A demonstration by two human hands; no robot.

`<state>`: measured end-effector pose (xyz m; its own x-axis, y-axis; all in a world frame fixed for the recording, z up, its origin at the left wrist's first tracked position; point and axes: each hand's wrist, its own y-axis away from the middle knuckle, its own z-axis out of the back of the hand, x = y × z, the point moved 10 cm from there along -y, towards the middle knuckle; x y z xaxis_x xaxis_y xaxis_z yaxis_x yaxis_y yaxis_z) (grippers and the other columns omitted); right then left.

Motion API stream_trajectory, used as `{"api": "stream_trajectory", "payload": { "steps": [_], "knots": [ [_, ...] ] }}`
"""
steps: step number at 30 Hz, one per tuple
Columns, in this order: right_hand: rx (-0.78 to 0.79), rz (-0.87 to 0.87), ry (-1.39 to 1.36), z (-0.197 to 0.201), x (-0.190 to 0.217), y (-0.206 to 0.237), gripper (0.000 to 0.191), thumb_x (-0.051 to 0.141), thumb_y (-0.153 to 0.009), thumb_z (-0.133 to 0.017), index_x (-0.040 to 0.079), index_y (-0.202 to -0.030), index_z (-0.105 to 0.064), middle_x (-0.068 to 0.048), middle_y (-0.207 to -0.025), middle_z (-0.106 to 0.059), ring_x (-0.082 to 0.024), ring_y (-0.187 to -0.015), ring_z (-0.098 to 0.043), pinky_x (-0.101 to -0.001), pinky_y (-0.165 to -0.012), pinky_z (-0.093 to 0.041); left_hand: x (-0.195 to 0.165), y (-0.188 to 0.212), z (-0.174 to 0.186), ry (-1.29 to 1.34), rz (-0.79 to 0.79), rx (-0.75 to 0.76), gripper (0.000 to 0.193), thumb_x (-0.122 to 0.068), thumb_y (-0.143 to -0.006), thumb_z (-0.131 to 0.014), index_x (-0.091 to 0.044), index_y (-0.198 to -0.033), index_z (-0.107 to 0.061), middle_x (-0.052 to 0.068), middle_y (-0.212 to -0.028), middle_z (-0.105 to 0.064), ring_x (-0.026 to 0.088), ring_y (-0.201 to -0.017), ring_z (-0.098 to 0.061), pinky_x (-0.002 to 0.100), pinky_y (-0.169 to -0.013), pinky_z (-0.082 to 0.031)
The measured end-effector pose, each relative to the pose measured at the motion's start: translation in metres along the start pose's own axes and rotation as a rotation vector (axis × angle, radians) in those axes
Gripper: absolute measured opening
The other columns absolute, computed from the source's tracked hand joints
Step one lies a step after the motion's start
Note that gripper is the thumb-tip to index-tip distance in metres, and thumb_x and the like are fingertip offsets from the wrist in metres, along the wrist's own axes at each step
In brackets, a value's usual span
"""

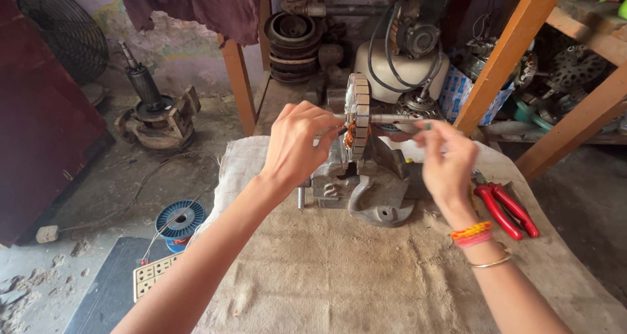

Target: The person winds copper wire by hand around the slots of a motor armature clamped in a bench vise, pressing and feeding the wire turn by turn around the component. They occasionally use a screwdriver and reposition the armature in the vise while continuing to wind the wire.

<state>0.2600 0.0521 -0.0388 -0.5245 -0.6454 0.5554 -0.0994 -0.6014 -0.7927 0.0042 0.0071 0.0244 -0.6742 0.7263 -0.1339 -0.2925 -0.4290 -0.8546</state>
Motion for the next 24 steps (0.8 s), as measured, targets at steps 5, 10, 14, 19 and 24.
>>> {"api": "stream_trajectory", "payload": {
  "steps": [5,10,14,19,24],
  "knots": [
    [-0.07,-0.16,-0.069,0.032,-0.047,0.01,0.021,0.004,-0.11,-0.054,-0.007,-0.106,-0.071,-0.007,-0.085,-0.069,-0.01,-0.075,-0.064,-0.0237,-0.069,-0.052,-0.008,-0.011,0.021,-0.017,0.008,-0.099,0.017,-0.009,-0.087,-0.077,-0.006,-0.104,-0.079,0.005,-0.1,-0.076,0.023,-0.093,-0.065,0.038,-0.084,-0.048],
    [-0.097,-0.138,-0.161,0.036,-0.049,0.007,0.02,0.004,-0.111,-0.054,-0.009,-0.108,-0.069,-0.005,-0.089,-0.069,-0.008,-0.076,-0.062,-0.0227,-0.071,-0.052,-0.031,-0.042,0.011,0.012,-0.187,-0.063,0.02,-0.017,-0.084,-0.081,-0.007,-0.102,-0.078,0.004,-0.104,-0.074,0.025,-0.104,-0.064,0.038,-0.091,-0.047],
    [-0.138,-0.118,-0.224,0.043,-0.038,-0.006,0.021,0.005,-0.114,-0.054,-0.009,-0.108,-0.068,-0.005,-0.088,-0.068,-0.008,-0.076,-0.061,-0.0219,-0.071,-0.05,-0.039,-0.076,-0.048,0.029,-0.236,0.298,0.018,-0.021,-0.066,-0.087,-0.013,-0.081,-0.082,0.006,-0.092,-0.073,0.029,-0.099,-0.06,0.039,-0.092,-0.045],
    [-0.153,-0.062,-0.266,0.047,-0.015,-0.022,0.022,0.008,-0.116,-0.055,-0.008,-0.112,-0.069,-0.006,-0.091,-0.07,-0.008,-0.079,-0.062,-0.0217,-0.072,-0.05,-0.021,-0.093,-0.092,0.051,-0.183,0.503,0.006,-0.008,-0.068,-0.081,-0.013,-0.071,-0.083,0.005,-0.079,-0.077,0.023,-0.085,-0.071,0.039,-0.086,-0.05],
    [0.073,0.032,-0.233,0.008,0.02,-0.024,0.047,0.024,-0.108,-0.063,-0.003,-0.145,-0.056,-0.009,-0.124,-0.07,-0.01,-0.104,-0.063,-0.0277,-0.092,-0.053,0.007,-0.106,-0.095,0.366,-0.013,0.422,0.02,-0.006,-0.063,-0.086,-0.009,-0.083,-0.084,0.009,-0.078,-0.079,0.019,-0.071,-0.076,0.032,-0.07,-0.06]
  ]
}}
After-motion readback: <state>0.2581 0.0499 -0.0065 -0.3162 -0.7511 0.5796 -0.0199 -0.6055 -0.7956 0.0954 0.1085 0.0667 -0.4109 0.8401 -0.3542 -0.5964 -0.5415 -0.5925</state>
